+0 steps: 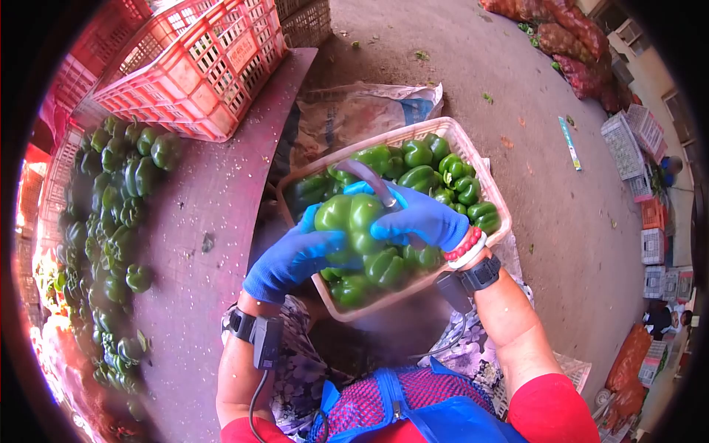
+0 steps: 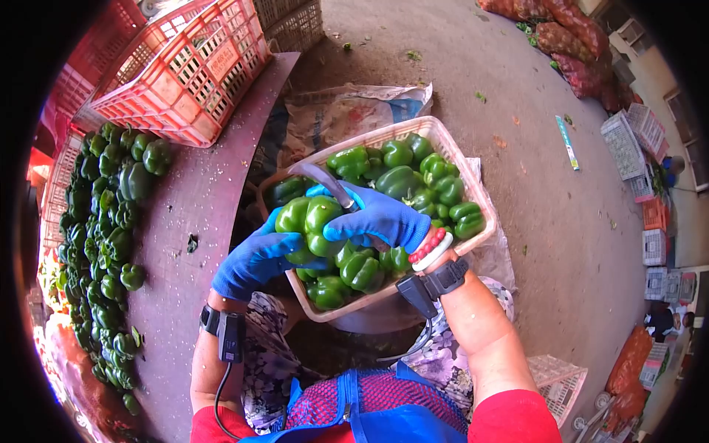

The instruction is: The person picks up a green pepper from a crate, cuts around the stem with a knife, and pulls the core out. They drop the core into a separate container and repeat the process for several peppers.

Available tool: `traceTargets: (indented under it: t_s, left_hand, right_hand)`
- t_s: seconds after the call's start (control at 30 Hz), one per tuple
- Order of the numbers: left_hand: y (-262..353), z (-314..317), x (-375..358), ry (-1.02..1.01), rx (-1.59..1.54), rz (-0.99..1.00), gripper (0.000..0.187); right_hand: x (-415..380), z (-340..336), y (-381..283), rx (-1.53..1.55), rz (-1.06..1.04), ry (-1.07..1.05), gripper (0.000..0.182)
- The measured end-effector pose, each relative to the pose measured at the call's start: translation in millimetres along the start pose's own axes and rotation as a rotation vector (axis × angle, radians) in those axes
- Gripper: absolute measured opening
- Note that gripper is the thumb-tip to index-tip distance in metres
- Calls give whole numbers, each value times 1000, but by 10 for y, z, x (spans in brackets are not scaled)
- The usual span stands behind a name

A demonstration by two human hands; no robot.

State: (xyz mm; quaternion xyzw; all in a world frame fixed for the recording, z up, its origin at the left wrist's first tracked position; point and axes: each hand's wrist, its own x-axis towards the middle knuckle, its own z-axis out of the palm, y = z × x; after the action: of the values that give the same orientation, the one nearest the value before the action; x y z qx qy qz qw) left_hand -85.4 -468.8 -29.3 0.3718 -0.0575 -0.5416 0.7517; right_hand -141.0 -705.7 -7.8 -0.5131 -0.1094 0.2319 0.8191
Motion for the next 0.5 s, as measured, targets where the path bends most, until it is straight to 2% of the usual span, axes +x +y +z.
traceTargets:
  t_s: [0.07, 0.13, 0.23, 0.3, 0.33, 0.4, 0.5]
  left_hand:
    - [-15, -46, -12, 9, 19, -9, 75]
    - [-17, -61, 9, 19, 68, 52, 72]
    - [-58, -83, 100, 83, 110, 212, 72]
    - [-16, -19, 82, 188, 50, 256, 68]
    - [46, 2, 110, 115, 74, 300, 65]
    - [80, 60, 102, 149, 57, 334, 65]
    - [16, 60, 120, 136, 61, 328, 62]
  right_hand:
    - [5, -42, 70, -3, 5, -35, 111]
    - [-30, 80, -16, -70, -41, 89, 96]
    - [-99, -64, 30, -348, 140, 457, 64]
    - [-157, -47, 190, -524, -22, 702, 54]
    - [-178, 45, 175, -1056, -203, 711, 51]
    - [-175, 204, 355, -1119, -292, 738, 52]
    - [-57, 185, 492, -962, -397, 696, 62]
